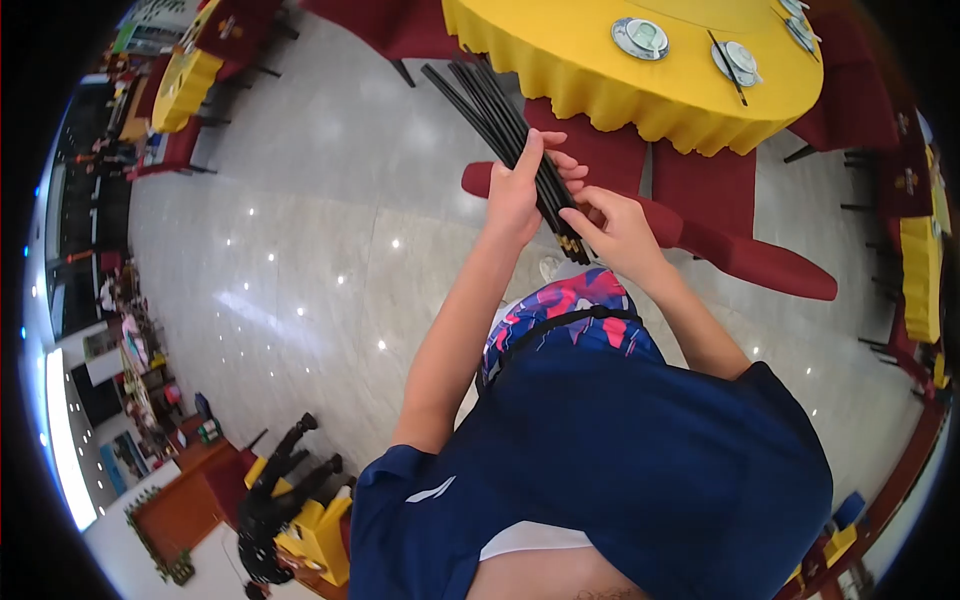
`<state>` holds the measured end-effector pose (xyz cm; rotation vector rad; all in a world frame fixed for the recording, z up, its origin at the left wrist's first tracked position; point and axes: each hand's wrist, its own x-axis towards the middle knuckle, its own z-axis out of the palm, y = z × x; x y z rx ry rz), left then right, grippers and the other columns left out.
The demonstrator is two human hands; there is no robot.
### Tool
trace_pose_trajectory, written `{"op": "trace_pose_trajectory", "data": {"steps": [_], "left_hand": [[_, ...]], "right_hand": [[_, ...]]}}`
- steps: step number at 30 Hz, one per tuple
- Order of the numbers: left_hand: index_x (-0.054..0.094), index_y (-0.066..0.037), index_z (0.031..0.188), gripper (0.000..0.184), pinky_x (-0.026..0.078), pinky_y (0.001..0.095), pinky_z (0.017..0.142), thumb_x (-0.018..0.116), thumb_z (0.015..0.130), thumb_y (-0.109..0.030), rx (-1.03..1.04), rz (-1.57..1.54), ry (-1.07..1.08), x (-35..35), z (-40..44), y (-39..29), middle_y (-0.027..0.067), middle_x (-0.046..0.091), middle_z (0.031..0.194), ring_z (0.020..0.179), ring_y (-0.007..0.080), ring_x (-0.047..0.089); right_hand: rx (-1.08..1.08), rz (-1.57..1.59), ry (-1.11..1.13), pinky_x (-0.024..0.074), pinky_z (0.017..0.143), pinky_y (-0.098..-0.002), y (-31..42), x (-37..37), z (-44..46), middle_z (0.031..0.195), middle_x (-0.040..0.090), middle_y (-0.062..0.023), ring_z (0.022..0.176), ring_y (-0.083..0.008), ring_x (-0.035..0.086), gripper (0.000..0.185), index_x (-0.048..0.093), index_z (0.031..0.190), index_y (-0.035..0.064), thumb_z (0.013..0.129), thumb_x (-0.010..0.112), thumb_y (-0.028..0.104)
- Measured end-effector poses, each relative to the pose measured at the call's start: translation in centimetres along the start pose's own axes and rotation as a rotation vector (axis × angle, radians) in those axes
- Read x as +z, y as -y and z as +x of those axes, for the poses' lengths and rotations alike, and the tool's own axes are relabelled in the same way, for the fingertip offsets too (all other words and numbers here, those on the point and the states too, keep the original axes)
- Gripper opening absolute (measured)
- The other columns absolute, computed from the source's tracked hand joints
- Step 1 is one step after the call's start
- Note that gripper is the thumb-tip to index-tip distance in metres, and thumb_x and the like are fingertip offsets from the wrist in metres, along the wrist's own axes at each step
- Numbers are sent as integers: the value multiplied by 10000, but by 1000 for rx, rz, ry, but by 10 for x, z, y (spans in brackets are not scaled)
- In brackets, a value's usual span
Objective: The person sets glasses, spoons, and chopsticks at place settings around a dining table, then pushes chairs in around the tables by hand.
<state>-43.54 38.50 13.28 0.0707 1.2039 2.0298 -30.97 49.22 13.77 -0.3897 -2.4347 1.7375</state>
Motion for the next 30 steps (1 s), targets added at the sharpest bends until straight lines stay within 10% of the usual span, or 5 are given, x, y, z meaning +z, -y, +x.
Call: {"op": "trace_pose_trajectory", "data": {"steps": [8, 17, 30], "left_hand": [[473, 63, 1283, 494, 581, 423, 825, 460, 1025, -359, -97, 97, 234, -67, 91, -59, 235, 624, 1162, 1024, 319, 662], [601, 60, 1164, 351, 397, 249, 459, 644, 942, -208, -50, 237, 212, -191, 205, -190, 155, 678, 916, 527, 107, 523], [563, 35, 1222, 358, 372, 244, 471, 661, 929, -147, -192, 256, 329, -206, 340, -204, 111, 641, 866, 529, 77, 466]], "right_hand": [[247, 157, -278, 459, 568, -248, -14, 61, 83, 708, 660, -75, 627, -79, 598, 187, 654, 920, -32, 893, 678, 151], [349, 351, -307, 417, 582, -216, 32, 170, 184, 747, 634, 14, 649, -41, 534, 175, 665, 922, 3, 933, 637, 176], [472, 619, -553, 437, 676, -219, 28, 239, 251, 751, 628, 16, 711, -50, 544, 180, 667, 911, 4, 952, 610, 169]]}}
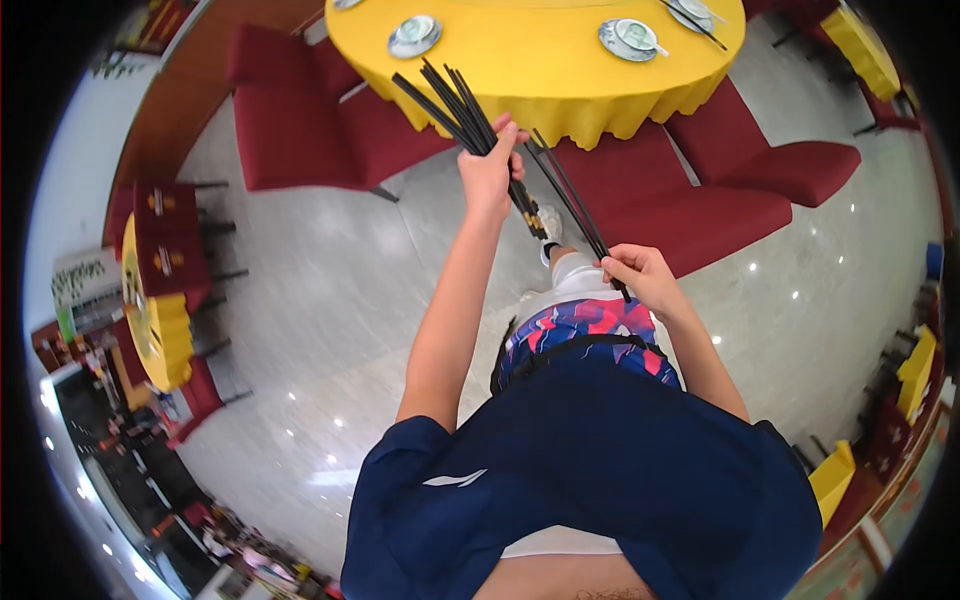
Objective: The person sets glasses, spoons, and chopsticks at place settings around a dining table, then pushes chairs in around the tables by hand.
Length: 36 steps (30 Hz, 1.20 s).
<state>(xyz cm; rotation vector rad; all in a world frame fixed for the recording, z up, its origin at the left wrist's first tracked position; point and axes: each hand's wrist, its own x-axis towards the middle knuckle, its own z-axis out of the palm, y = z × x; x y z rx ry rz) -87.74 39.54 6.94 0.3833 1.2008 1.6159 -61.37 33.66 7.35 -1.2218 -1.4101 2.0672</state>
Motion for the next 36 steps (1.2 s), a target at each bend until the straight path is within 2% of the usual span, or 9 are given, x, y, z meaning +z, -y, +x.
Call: {"op": "trace_pose_trajectory", "data": {"steps": [3, 4, 8, 10, 14, 17, 26, 30, 36], "left_hand": [[602, 30, 1163, 302, 338, 228, 428, 680, 909, -114, 18, 127, -105, 14, 38, 5, 8, 518, 711, 479, 68, 434], [602, 30, 1163, 302, 338, 228, 428, 680, 909, -114, 10, 164, -76, 20, 53, 8, 8, 518, 711, 479, 68, 434], [617, 13, 1114, 249, 355, 238, 429, 665, 924, -139, 2, 300, -66, 43, 108, 4, 55, 601, 782, 483, 75, 446], [618, 9, 1099, 234, 366, 244, 429, 653, 933, -152, -44, 303, -43, 52, 144, -1, 99, 644, 853, 489, 80, 455], [611, 44, 1079, 251, 381, 234, 439, 623, 954, -173, -61, 396, 46, 79, 193, -13, 155, 658, 928, 510, 88, 497], [607, 47, 1095, 257, 387, 226, 444, 611, 963, -173, -40, 439, 94, 94, 220, -13, 155, 656, 934, 522, 89, 498], [619, 39, 1072, 238, 394, 224, 449, 627, 954, -168, -171, 373, 209, 110, 251, 2, 139, 646, 888, 530, 87, 497], [607, 45, 1114, 259, 389, 229, 467, 627, 954, -158, -246, 431, 280, 108, 265, 4, 118, 624, 865, 566, 88, 491], [615, 52, 1103, 262, 394, 241, 466, 642, 942, -152, -358, 535, 532, 111, 278, -2, 134, 644, 844, 556, 100, 506]], "right_hand": [[31, 99, -41, 447, 664, -220, 4, -7, 29, 765, 644, -1, 706, -56, 562, 199, 683, 954, -16, 941, 628, 174], [41, 132, -32, 443, 647, -218, 1, -9, 40, 775, 651, -7, 703, -55, 563, 224, 692, 983, -26, 934, 642, 187], [18, 117, 11, 439, 619, -219, 2, -28, 96, 738, 652, -6, 678, -48, 565, 205, 699, 922, -17, 925, 646, 182], [-40, 225, -17, 424, 582, -222, 17, -35, 120, 720, 653, -3, 652, -44, 552, 192, 706, 901, -7, 911, 663, 180], [19, 289, -17, 435, 565, -222, 31, -61, 163, 753, 685, -25, 641, -55, 573, 191, 707, 899, -6, 887, 698, 185], [29, 375, -34, 482, 575, -243, 35, -70, 186, 756, 698, -83, 643, -97, 625, 214, 706, 915, -36, 903, 682, 176], [63, 488, -86, 475, 549, -227, 46, -65, 204, 735, 672, -54, 614, -94, 628, 269, 705, 1025, -18, 928, 666, 230], [124, 489, -182, 475, 520, -247, 54, -49, 209, 726, 662, -44, 597, -93, 614, 250, 723, 963, 2, 916, 684, 245], [106, 456, -373, 445, 512, -237, 60, -9, 202, 725, 666, -34, 577, -75, 599, 257, 720, 984, 2, 936, 654, 246]]}}
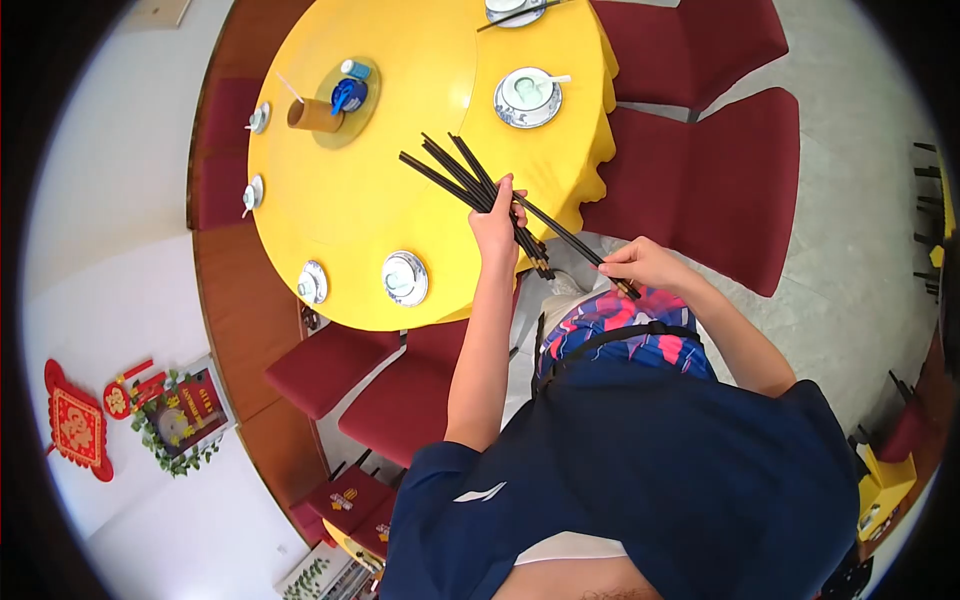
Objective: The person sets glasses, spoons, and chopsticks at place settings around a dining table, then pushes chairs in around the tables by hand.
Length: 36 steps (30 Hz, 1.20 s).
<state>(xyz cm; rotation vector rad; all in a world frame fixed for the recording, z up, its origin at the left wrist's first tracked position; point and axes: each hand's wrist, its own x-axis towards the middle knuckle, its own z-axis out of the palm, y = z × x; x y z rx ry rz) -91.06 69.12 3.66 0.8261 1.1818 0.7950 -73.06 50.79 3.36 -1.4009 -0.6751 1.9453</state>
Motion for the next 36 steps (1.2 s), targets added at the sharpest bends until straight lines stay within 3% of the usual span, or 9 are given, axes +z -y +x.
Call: {"op": "trace_pose_trajectory", "data": {"steps": [6, 9, 12, 18, 21, 25, 36], "left_hand": [[614, 67, 999, 199, 402, 249, 435, 667, 910, -104, 29, -110, 32, -17, -1, -9, 168, 658, 809, 507, 113, 516], [616, 67, 944, 161, 406, 239, 432, 670, 899, -78, 20, -219, 4, -34, 4, -14, 164, 657, 798, 507, 108, 516], [626, 73, 930, 164, 408, 237, 436, 669, 900, -82, 34, -269, -6, -49, 19, -18, 147, 655, 782, 516, 102, 519], [624, 64, 977, 187, 410, 229, 458, 629, 939, -119, 16, -334, 24, -64, 52, -11, 144, 658, 836, 564, 91, 516], [613, 76, 1004, 227, 409, 228, 476, 628, 951, -144, -7, -350, 1, -62, 76, 1, 158, 663, 885, 604, 94, 505], [620, 45, 945, 186, 411, 234, 455, 628, 946, -140, -64, -356, -69, -49, 118, 23, 150, 665, 855, 569, 93, 506], [609, 41, 964, 175, 444, 257, 501, 642, 937, -129, -315, -235, -265, -35, 221, 64, 149, 686, 905, 670, 151, 602]], "right_hand": [[-104, -161, -77, 454, 547, -239, -13, 27, 4, 707, 620, 2, 608, -63, 573, 241, 709, 1066, 34, 977, 588, 223], [-142, -44, -232, 449, 554, -222, -5, 50, -6, 753, 555, 19, 618, -52, 527, 247, 633, 1179, 66, 997, 541, 206], [-31, 102, -279, 469, 570, -221, -7, 53, -6, 756, 576, 15, 626, -60, 546, 254, 626, 1187, 55, 996, 542, 201], [-212, 381, -423, 525, 680, -228, -8, 50, 20, 859, 655, -27, 712, -75, 608, 244, 637, 1131, -15, 976, 586, 166], [-335, 665, -590, 551, 737, -263, 2, 28, 47, 926, 676, -57, 786, -118, 651, 252, 643, 1123, -3, 942, 645, 173], [-351, 567, -696, 577, 782, -295, 9, -16, 96, 957, 676, -105, 836, -171, 677, 246, 635, 1086, -35, 932, 654, 156], [-285, 522, -631, 592, 780, -291, 3, -140, 227, 994, 678, -145, 874, -207, 696, 233, 621, 1087, -83, 942, 624, 100]]}}
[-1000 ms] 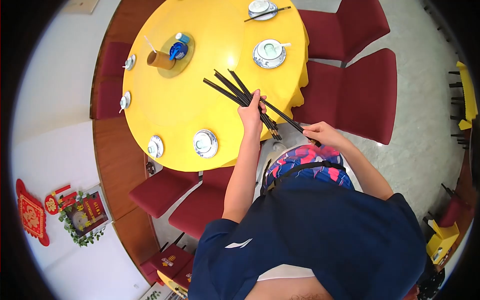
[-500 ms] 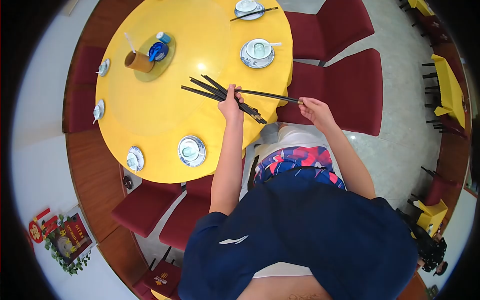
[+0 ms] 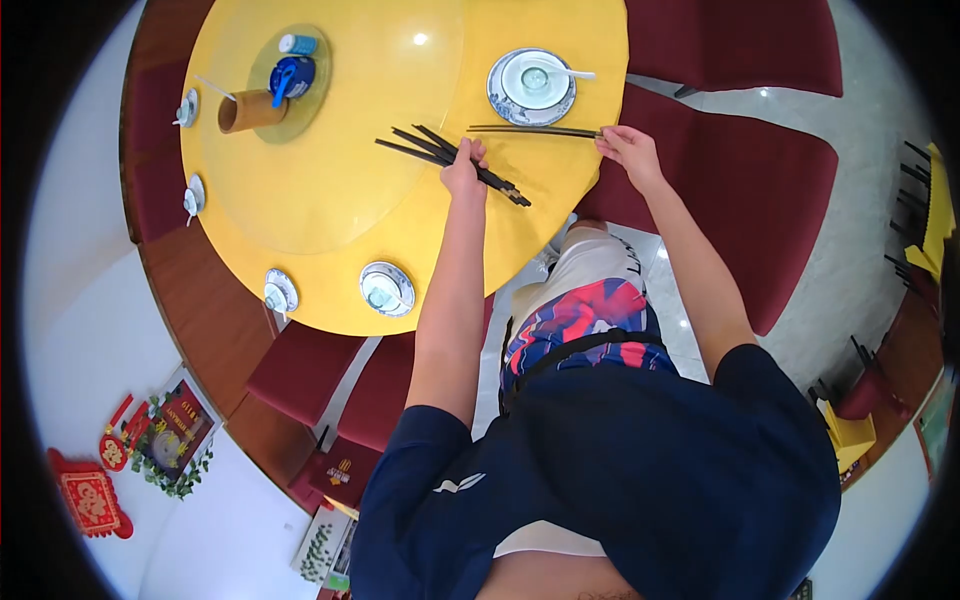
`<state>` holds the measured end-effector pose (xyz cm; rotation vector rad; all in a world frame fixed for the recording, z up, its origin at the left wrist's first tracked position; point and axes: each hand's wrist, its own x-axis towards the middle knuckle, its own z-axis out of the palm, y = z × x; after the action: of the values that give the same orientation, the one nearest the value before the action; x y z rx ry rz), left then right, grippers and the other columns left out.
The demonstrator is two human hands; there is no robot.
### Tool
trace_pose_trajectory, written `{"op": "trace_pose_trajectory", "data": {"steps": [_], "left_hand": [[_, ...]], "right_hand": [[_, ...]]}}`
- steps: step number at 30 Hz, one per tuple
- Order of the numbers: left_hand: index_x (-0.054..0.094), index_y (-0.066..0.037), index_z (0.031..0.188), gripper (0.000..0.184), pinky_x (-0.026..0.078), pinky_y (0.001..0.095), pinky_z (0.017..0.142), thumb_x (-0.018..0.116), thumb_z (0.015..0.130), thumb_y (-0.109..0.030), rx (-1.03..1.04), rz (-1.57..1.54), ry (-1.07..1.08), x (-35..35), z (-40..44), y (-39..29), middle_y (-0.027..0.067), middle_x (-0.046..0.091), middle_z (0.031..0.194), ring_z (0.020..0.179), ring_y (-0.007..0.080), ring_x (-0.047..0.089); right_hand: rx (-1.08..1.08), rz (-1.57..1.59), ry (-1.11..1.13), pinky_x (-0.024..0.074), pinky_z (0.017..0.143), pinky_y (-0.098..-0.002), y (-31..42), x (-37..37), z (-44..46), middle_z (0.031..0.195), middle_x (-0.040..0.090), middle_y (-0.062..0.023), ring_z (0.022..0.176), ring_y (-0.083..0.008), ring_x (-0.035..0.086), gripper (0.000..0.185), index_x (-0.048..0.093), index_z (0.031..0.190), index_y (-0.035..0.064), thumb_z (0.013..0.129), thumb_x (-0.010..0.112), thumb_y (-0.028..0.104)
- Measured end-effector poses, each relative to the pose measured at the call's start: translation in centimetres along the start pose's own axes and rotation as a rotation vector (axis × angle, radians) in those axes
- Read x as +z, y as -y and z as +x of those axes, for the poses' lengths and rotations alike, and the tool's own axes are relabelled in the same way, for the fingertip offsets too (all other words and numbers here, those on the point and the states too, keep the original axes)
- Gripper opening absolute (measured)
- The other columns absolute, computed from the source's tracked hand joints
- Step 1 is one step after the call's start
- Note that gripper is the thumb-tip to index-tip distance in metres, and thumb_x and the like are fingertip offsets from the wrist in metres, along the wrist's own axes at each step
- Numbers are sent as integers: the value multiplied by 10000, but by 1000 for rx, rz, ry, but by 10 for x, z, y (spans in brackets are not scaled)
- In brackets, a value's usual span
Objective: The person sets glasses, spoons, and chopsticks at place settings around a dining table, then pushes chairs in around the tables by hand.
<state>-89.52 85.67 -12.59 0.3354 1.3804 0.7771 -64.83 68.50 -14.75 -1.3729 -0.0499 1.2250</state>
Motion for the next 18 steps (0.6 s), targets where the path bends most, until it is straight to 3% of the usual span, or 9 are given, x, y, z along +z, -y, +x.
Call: {"op": "trace_pose_trajectory", "data": {"steps": [3, 6, 10, 18], "left_hand": [[601, 25, 1060, 218, 441, 245, 501, 643, 940, -151, 76, 4, -63, -4, -22, -8, 139, 680, 924, 669, 135, 591], [601, 16, 1087, 226, 433, 235, 496, 639, 944, -155, 53, -11, -4, -31, -59, -17, 146, 676, 951, 633, 120, 558], [589, 12, 1165, 299, 424, 200, 503, 626, 959, -201, 25, -5, -60, -75, -110, -3, 126, 665, 954, 633, 74, 518], [571, -12, 1172, 279, 431, 219, 524, 599, 975, -208, -37, -144, -222, -137, -176, 36, 107, 644, 912, 646, 84, 513]], "right_hand": [[42, -75, 36, 580, 841, -311, 4, -6, 21, 1063, 661, -138, 950, -216, 678, 256, 609, 1119, -79, 950, 618, 113], [8, -21, 29, 594, 800, -297, -2, 2, 32, 1021, 671, -148, 888, -220, 696, 246, 614, 1100, -96, 937, 631, 88], [-20, 10, 35, 594, 832, -318, -1, 5, 35, 1058, 653, -165, 929, -237, 684, 242, 608, 1097, -105, 937, 626, 76], [-42, 45, -30, 591, 843, -330, 11, 7, 34, 1071, 631, -176, 928, -248, 680, 340, 542, 1199, -107, 925, 642, 67]]}}
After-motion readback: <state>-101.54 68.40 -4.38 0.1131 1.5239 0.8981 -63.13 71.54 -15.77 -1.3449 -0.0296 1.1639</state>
